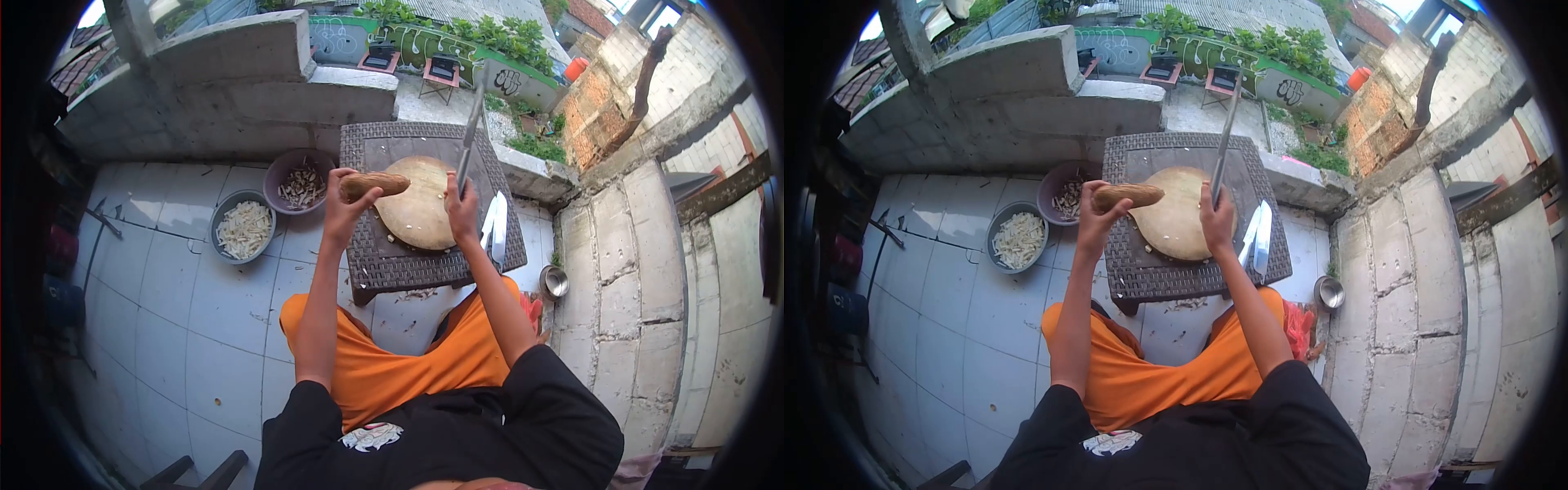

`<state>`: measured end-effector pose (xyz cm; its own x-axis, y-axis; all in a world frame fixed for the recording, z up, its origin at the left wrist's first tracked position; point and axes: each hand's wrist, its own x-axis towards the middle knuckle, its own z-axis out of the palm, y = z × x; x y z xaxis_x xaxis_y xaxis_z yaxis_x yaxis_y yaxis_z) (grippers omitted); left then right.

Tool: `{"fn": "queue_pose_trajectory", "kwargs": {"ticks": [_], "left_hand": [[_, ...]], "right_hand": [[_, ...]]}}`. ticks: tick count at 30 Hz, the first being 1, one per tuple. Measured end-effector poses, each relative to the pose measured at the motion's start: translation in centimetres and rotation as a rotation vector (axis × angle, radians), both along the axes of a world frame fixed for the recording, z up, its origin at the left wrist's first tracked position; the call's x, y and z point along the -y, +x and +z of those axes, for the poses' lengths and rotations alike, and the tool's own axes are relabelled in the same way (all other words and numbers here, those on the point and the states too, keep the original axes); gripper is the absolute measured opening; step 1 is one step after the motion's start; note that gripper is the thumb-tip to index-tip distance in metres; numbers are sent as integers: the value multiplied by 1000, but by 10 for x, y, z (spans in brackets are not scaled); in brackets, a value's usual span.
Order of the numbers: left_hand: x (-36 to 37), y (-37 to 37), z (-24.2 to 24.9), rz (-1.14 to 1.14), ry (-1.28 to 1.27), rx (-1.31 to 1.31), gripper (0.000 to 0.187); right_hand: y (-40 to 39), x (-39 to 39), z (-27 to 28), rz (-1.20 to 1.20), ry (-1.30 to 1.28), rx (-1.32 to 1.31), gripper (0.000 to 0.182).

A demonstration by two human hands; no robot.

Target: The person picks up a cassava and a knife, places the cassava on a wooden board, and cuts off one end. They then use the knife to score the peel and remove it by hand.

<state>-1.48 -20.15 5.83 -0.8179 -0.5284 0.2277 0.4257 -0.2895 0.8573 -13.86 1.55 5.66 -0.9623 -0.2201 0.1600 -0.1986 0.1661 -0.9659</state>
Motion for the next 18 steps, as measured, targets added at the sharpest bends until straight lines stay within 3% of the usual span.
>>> {"fn": "queue_pose_trajectory", "kwargs": {"ticks": [2, 3, 6, 8, 10, 12, 14, 18], "left_hand": [[-23, -6, -11, -44, -335, 163, 54], [-34, -4, -9, -55, -344, 179, 54], [-57, 5, -6, -224, -513, 439, 55], [-56, 7, -12, 113, -1358, 313, 53], [-52, -2, -18, 4, -1218, 403, 55], [-61, 2, -7, 31, -1342, 457, 65], [-67, -4, -10, 88, -1397, 392, 63], [-72, -10, -11, 61, -1345, 504, 49]], "right_hand": [[29, -36, 6, 76, -141, 70, 24], [45, -50, 11, 167, -273, 126, 29], [82, -79, 31, 179, -275, 187, 36], [91, -90, 20, 160, -225, 143, 33], [95, -103, 9, 185, 6, 161, 33], [106, -99, 11, 98, 89, 106, 35], [115, -102, 17, 108, 233, 113, 41], [122, -112, 18, 123, 332, 180, 44]]}}
